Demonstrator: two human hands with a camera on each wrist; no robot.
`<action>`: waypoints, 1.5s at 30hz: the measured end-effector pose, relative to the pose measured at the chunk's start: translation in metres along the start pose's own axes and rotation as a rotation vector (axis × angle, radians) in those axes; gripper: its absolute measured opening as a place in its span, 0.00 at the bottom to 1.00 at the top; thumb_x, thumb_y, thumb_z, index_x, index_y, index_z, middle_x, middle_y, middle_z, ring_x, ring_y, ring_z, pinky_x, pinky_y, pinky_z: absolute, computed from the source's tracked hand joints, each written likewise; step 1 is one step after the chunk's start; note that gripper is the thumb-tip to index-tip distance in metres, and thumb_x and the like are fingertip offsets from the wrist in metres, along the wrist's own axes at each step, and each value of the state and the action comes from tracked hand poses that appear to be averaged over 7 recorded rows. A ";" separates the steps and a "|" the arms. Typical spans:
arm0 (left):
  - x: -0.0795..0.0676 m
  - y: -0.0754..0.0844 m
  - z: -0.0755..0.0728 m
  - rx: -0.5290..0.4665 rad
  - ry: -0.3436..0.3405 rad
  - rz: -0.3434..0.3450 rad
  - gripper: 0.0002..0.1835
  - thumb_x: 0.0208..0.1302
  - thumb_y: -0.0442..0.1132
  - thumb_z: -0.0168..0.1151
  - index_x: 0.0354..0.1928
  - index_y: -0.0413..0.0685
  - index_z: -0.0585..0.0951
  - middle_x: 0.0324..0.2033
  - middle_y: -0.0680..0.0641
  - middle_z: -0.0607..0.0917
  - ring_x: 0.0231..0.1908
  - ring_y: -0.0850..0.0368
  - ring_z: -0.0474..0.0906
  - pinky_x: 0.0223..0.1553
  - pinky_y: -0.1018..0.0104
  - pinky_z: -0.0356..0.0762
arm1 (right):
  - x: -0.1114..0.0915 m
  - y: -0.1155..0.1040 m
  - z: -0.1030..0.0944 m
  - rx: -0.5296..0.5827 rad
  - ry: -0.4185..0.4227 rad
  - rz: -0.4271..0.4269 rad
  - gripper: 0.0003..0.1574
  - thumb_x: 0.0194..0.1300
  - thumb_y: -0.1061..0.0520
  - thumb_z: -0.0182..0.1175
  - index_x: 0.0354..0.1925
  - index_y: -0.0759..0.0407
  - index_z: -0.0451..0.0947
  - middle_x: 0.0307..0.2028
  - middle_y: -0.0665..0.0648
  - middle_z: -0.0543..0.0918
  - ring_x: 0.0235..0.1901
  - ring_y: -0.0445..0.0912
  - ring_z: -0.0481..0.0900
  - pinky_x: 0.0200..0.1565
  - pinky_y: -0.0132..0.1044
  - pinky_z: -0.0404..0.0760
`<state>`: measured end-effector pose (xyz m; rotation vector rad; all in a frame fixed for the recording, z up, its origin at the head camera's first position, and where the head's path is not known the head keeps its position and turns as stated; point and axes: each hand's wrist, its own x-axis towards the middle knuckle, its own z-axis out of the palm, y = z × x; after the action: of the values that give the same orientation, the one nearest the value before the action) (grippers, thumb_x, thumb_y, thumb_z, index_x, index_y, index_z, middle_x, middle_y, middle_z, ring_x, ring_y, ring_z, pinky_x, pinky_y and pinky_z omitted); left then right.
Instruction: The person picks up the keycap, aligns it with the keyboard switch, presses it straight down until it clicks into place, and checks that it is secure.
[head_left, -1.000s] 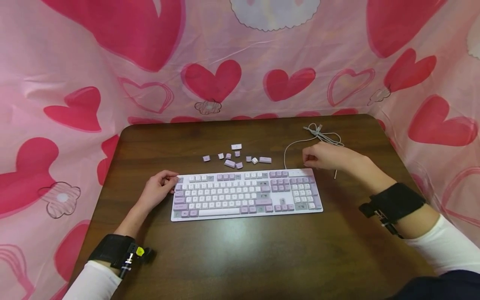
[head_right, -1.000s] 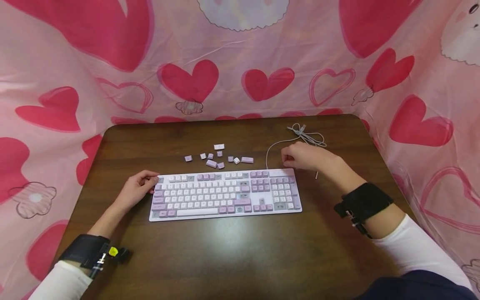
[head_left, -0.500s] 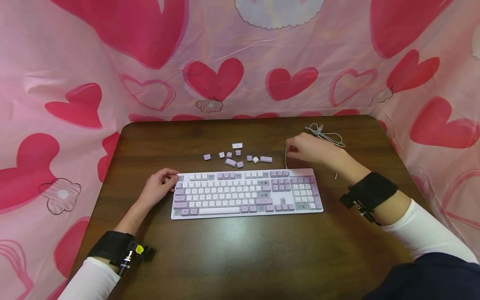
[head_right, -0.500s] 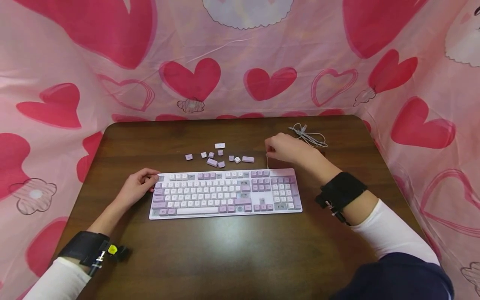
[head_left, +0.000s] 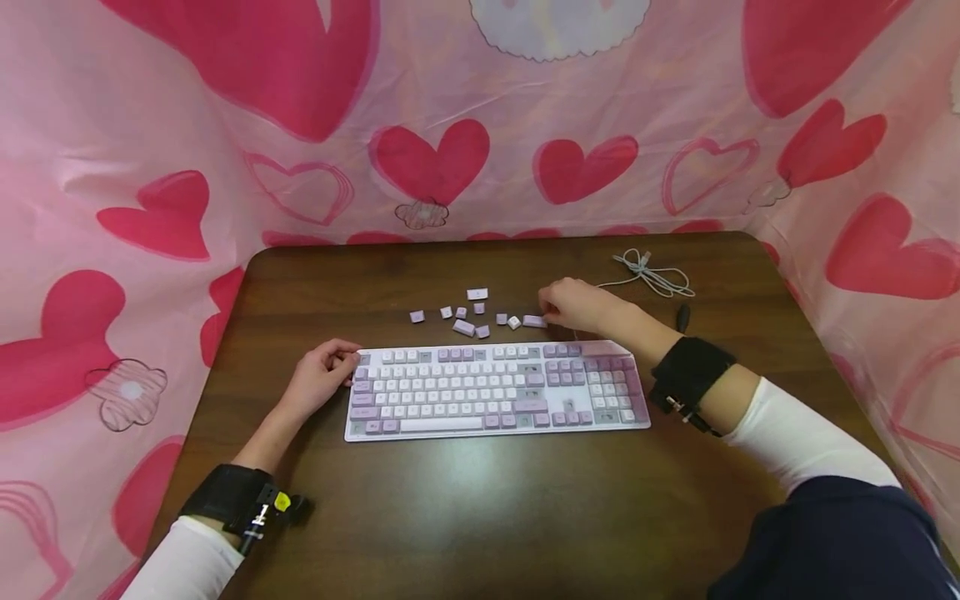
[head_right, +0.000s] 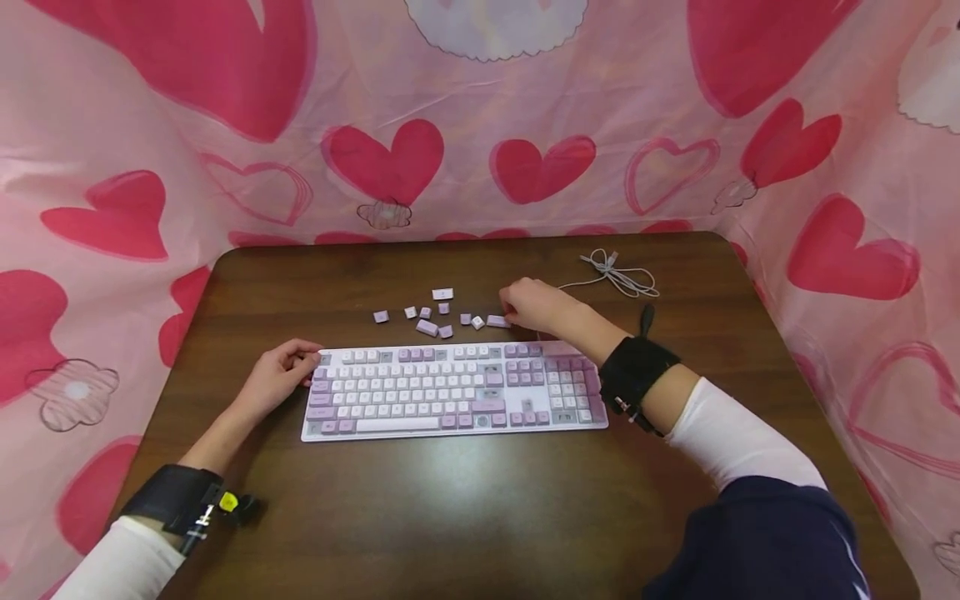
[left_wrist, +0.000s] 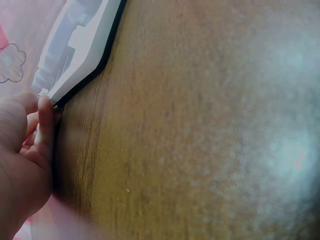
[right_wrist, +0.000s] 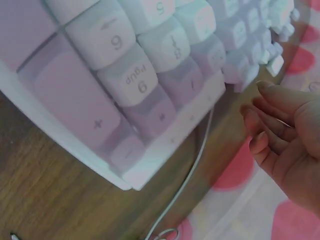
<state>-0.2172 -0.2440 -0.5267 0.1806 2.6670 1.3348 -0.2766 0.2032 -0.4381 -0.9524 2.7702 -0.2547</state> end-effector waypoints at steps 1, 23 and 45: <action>0.000 0.000 0.001 -0.003 -0.002 -0.003 0.16 0.77 0.40 0.60 0.58 0.36 0.81 0.36 0.42 0.81 0.29 0.56 0.78 0.31 0.71 0.74 | 0.002 0.001 0.003 -0.006 0.008 -0.013 0.08 0.66 0.62 0.71 0.32 0.61 0.80 0.28 0.55 0.81 0.31 0.50 0.77 0.39 0.47 0.81; -0.003 -0.001 0.001 -0.004 0.002 -0.004 0.16 0.77 0.41 0.61 0.59 0.38 0.81 0.37 0.42 0.81 0.30 0.55 0.77 0.31 0.70 0.74 | 0.011 -0.001 0.020 0.010 0.003 -0.052 0.08 0.66 0.63 0.70 0.32 0.60 0.79 0.29 0.55 0.78 0.31 0.48 0.74 0.38 0.45 0.78; -0.001 0.000 -0.002 -0.016 -0.014 0.016 0.17 0.77 0.40 0.61 0.59 0.36 0.81 0.38 0.40 0.82 0.29 0.56 0.78 0.31 0.71 0.76 | -0.039 -0.040 -0.003 0.100 -0.021 -0.062 0.03 0.68 0.63 0.70 0.40 0.62 0.86 0.33 0.52 0.87 0.32 0.42 0.80 0.42 0.41 0.86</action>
<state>-0.2165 -0.2461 -0.5257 0.2092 2.6478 1.3544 -0.2239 0.1970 -0.4206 -1.0105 2.6839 -0.3862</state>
